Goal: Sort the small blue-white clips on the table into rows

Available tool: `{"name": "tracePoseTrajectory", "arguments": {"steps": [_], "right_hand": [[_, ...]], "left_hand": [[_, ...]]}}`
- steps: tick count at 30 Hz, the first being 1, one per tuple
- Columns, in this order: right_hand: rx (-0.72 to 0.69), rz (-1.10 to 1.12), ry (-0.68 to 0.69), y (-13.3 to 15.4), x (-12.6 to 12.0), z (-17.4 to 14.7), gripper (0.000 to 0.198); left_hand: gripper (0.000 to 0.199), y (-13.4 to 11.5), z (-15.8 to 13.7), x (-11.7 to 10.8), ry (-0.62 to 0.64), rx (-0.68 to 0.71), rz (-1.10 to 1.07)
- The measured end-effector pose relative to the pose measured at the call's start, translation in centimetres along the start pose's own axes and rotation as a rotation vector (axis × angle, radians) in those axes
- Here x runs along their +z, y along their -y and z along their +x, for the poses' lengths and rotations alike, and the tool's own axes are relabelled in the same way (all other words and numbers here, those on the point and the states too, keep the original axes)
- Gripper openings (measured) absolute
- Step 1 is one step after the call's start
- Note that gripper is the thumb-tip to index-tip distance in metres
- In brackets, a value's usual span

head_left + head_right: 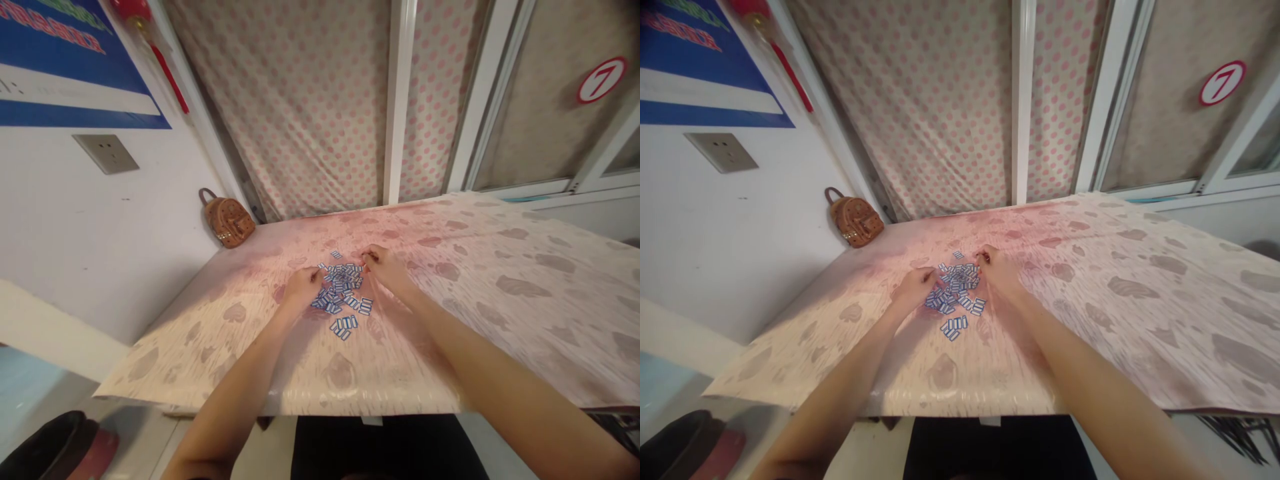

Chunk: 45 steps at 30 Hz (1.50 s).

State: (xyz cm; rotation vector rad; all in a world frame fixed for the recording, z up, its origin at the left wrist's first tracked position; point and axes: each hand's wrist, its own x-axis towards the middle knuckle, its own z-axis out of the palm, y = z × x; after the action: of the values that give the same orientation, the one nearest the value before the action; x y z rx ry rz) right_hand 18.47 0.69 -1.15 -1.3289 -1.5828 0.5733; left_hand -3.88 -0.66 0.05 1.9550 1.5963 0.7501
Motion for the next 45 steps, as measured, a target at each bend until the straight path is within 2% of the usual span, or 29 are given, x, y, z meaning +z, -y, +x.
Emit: {"name": "tracePoseTrajectory", "arguments": {"steps": [3, 7, 9, 11, 13, 15, 17, 19, 22, 26, 30, 36, 41, 45], "right_hand": [[-0.002, -0.003, 0.006, 0.0, 0.0, 0.0, 0.016], [0.007, -0.007, 0.020, 0.1, 0.0, 0.0, 0.017], [0.009, -0.010, 0.024, 0.2, -0.1, 0.0, 0.017], [0.005, -0.013, 0.026, 0.3, -0.2, 0.0, 0.017], [-0.003, -0.014, 0.025, 0.4, -0.2, 0.0, 0.018], [-0.012, -0.013, 0.026, 0.3, -0.2, 0.0, 0.018], [-0.022, -0.013, 0.032, 0.1, -0.1, 0.0, 0.018], [-0.027, -0.016, 0.037, -0.1, 0.0, 0.1, 0.018], [-0.027, -0.022, 0.044, -0.4, 0.2, 0.1, 0.018], [-0.024, -0.018, 0.066, -0.6, 0.5, 0.1, 0.018], [-0.032, -0.012, 0.083, -0.5, 0.5, 0.1, 0.020], [-0.051, -0.015, 0.097, -0.2, 0.4, 0.0, 0.019], [-0.051, -0.020, 0.103, -0.3, 0.7, 0.0, 0.019], [-0.047, -0.026, 0.123, -0.4, 0.7, 0.0, 0.019]], "left_hand": [[0.032, 0.2, 0.1, 0.4, 0.058, 0.027, -0.063], [0.035, 0.4, -0.1, 1.4, 0.249, 0.123, -0.236], [0.039, 0.8, 0.3, 1.6, 0.266, 0.144, -0.256], [0.040, 1.3, 1.2, 1.6, 0.163, 0.182, -0.172], [0.038, 1.7, 2.7, 1.5, 0.047, 0.277, -0.020], [0.040, 1.8, 4.7, 1.6, 0.047, 0.397, 0.131], [0.043, 1.4, 7.0, 2.0, 0.116, 0.444, 0.257], [0.044, 0.9, 9.3, 2.6, 0.153, 0.411, 0.337], [0.044, 0.5, 12.3, 3.2, 0.133, 0.372, 0.369], [0.038, 0.9, 14.7, 3.4, 0.129, 0.341, 0.400], [0.036, 1.5, 15.1, 3.4, 0.140, 0.328, 0.431], [0.026, 1.8, 14.1, 3.2, 0.182, 0.319, 0.455], [0.036, 1.7, 14.1, 3.3, 0.110, 0.270, 0.433], [0.018, 1.5, 15.1, 4.0, 0.080, 0.168, 0.390]]}}
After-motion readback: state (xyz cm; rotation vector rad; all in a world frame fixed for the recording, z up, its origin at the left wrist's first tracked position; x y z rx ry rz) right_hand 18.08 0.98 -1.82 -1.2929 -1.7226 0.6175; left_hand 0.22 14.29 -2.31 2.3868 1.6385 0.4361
